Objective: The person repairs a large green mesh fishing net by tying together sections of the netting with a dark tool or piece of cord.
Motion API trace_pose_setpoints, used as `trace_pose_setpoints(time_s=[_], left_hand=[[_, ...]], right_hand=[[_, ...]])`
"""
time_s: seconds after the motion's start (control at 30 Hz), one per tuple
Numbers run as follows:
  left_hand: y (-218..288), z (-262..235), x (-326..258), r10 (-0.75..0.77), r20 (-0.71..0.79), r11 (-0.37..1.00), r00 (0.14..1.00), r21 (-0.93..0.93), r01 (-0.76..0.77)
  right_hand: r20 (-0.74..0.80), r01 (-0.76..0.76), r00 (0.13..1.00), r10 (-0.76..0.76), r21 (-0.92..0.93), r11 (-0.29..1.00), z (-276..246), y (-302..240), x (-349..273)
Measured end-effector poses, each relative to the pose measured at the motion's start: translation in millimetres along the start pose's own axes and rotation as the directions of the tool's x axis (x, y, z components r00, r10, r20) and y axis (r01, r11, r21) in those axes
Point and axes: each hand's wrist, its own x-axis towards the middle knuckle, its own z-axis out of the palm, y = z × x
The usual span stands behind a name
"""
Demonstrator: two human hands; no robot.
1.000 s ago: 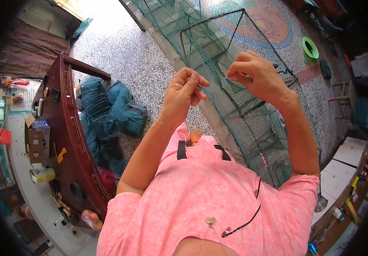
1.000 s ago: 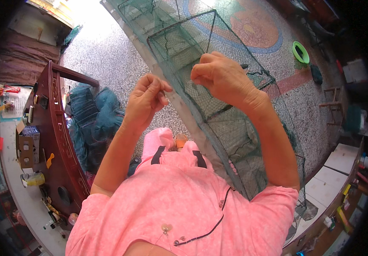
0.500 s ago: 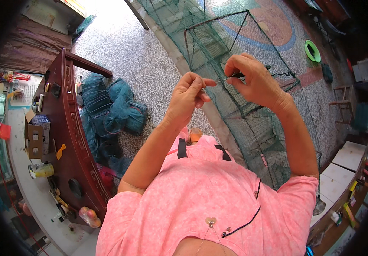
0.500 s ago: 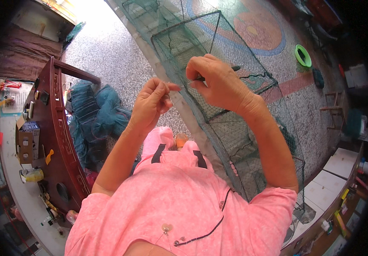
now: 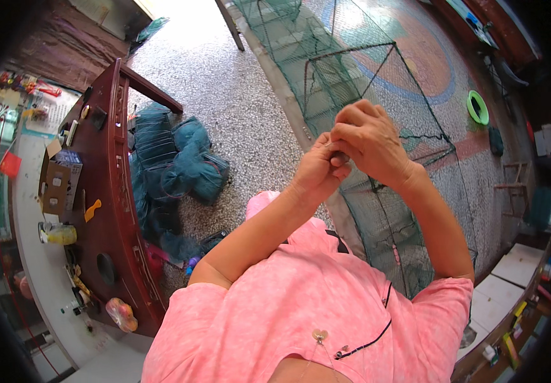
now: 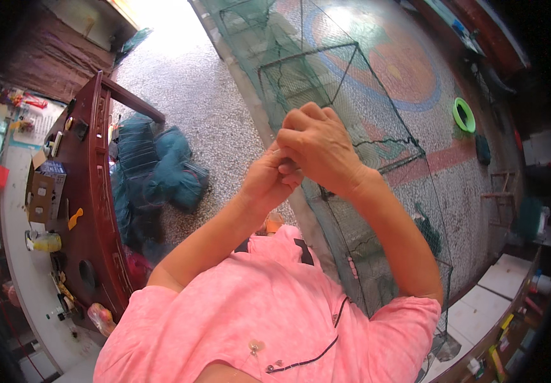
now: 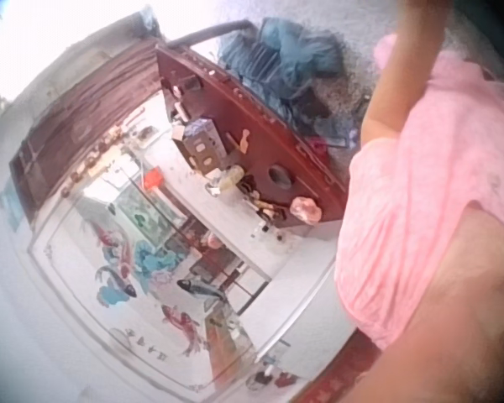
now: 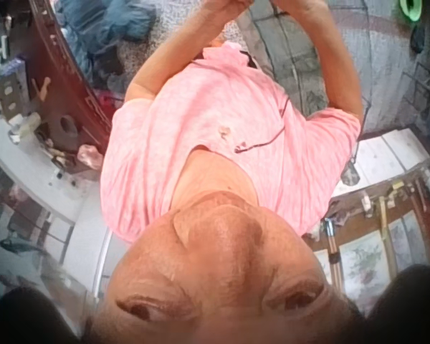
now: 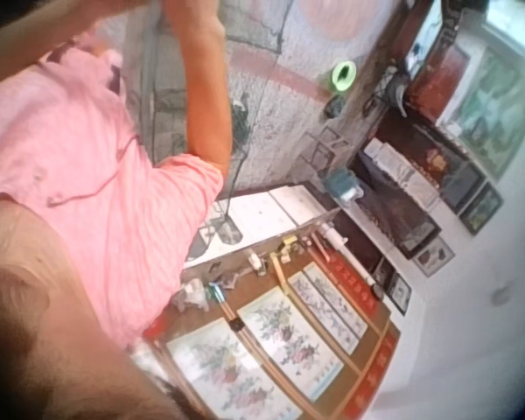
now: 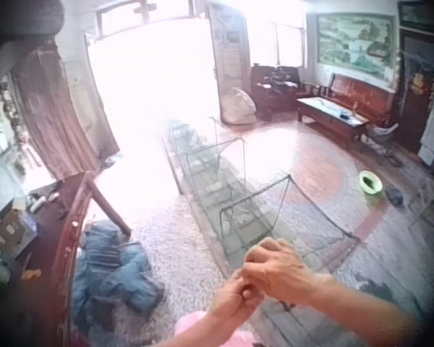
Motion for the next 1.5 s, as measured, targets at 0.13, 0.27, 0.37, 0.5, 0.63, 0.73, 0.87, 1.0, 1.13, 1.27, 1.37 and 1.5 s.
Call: trace_pose_setpoints(time_s=[0.13,0.27,0.37,0.5,0.63,0.73,0.87,1.0,1.13,1.27,1.37,1.5], left_hand=[[-18.2,-24.5,13.2,0.404,0.213,0.855,0.89,0.258,-0.45],[-22.8,-11.2,22.8,0.092,0.254,0.983,0.963,-0.175,-0.048],[-9.9,11.7,9.5,0.202,0.149,0.864,0.968,0.438,-0.248],[-14.7,4.9,-2.5,0.524,0.218,0.54,0.824,0.662,-0.519],[14.1,39.0,-29.8,0.391,0.454,-0.004,0.801,0.871,-0.491],[34.7,40.7,-19.8,0.327,0.451,0.146,0.83,0.844,-0.516],[42.8,46.7,-19.3,0.242,0.408,0.42,0.88,0.774,-0.474],[55.2,40.5,-6.9,0.324,0.327,0.605,0.888,0.65,-0.46],[67.7,28.4,-1.1,0.302,0.169,0.903,0.938,0.266,-0.338],[64.3,19.4,4.9,0.026,-0.006,0.934,1.0,0.356,-0.022],[52.6,26.4,2.2,0.048,-0.058,0.848,0.997,0.53,-0.011],[51.2,23.0,6.2,0.083,-0.006,0.791,0.997,0.609,-0.063]], right_hand=[[0.009,0.051,0.999,-0.051,0.03,0.998,2.7,-11.0,5.9],[-0.081,0.267,0.964,-0.255,0.274,0.924,8.4,-59.2,29.1],[-0.095,0.22,0.975,-0.198,0.37,0.903,-6.9,-86.6,48.2],[-0.173,0.095,0.979,0.11,0.86,0.502,-59.5,-87.8,66.3],[-0.467,0.281,0.869,0.163,0.736,0.616,-106.8,-61.7,76.8],[-0.364,0.29,0.855,0.37,0.926,0.24,-172.9,-15.9,28.1],[-0.297,0.239,0.816,0.495,0.954,0.18,-197.5,6.2,10.6],[-0.452,-0.095,0.828,0.332,0.471,0.877,-162.5,18.1,10.6],[0.041,-0.376,0.897,0.439,0.591,0.714,-90.3,24.4,19.9],[0.261,-0.647,0.763,0.592,0.297,0.702,-32.3,46.7,4.9],[0.295,-0.646,0.762,0.576,0.282,0.71,-10.0,45.5,7.9],[0.466,-0.741,0.669,0.579,0.348,0.575,-2.7,43.8,12.1]])
